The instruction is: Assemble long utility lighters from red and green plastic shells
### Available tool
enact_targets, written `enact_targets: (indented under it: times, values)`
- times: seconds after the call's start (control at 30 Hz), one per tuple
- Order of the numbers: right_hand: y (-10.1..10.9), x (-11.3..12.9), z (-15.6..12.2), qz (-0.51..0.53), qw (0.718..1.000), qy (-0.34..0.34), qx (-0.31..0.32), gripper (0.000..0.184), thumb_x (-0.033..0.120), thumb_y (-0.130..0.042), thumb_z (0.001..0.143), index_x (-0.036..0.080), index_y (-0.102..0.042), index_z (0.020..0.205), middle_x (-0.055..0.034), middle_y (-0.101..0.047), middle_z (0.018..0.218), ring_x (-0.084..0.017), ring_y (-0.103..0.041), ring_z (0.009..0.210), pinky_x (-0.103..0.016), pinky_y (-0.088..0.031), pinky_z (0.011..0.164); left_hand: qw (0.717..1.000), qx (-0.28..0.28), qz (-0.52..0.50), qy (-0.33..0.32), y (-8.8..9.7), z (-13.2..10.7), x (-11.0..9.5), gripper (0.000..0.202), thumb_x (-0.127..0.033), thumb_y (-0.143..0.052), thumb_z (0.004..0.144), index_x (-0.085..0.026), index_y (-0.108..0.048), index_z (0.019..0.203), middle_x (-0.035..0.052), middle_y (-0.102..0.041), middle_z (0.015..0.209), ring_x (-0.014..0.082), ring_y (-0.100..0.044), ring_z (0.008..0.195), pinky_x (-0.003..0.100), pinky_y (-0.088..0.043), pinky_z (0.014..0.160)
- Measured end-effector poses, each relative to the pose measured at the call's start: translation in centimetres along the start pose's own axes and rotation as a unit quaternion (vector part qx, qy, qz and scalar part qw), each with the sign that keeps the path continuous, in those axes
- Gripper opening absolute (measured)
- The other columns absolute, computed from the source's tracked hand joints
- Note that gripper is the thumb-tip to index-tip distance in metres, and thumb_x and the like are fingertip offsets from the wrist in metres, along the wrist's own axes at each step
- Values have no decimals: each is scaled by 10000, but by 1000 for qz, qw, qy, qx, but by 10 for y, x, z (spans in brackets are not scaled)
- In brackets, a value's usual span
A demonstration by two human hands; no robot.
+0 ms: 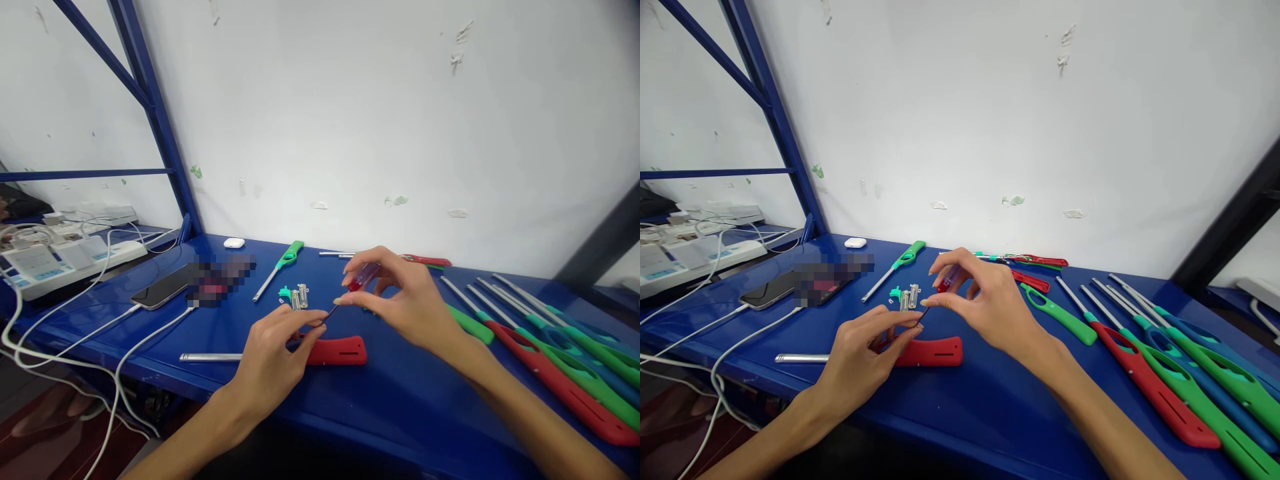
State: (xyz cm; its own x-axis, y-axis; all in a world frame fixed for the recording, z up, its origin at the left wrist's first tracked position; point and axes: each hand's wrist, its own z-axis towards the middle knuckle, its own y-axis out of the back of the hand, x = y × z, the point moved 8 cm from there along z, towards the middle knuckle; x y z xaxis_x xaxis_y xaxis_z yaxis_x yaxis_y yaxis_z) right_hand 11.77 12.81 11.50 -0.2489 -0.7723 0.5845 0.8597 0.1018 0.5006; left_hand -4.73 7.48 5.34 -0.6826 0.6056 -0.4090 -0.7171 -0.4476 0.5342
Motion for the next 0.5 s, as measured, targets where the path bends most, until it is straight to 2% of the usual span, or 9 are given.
enact_targets:
  times: [0.27, 0.5]
  values:
    - [-12, 13, -5, -32, 998, 35, 37, 224, 214, -725, 919, 280, -617, 1104, -2, -724, 1036, -138, -683, 795, -237, -526, 609, 999, 33, 15, 11, -7, -3, 2, 203, -122, -715, 888, -246, -762, 1041, -22, -686, 725, 131, -590, 610, 223, -443, 532]
    - [-13, 15, -6, -29, 998, 29, 42, 179, 215, -681, 939, 272, -632, 1101, -26, -722, 1073, -157, -686, 812, -262, -552, 633, 999, 34, 18, 9, -6, -1, 2, 187, -141, -715, 893, -241, -774, 1040, -4, -703, 758, 134, -604, 623, 219, -425, 504]
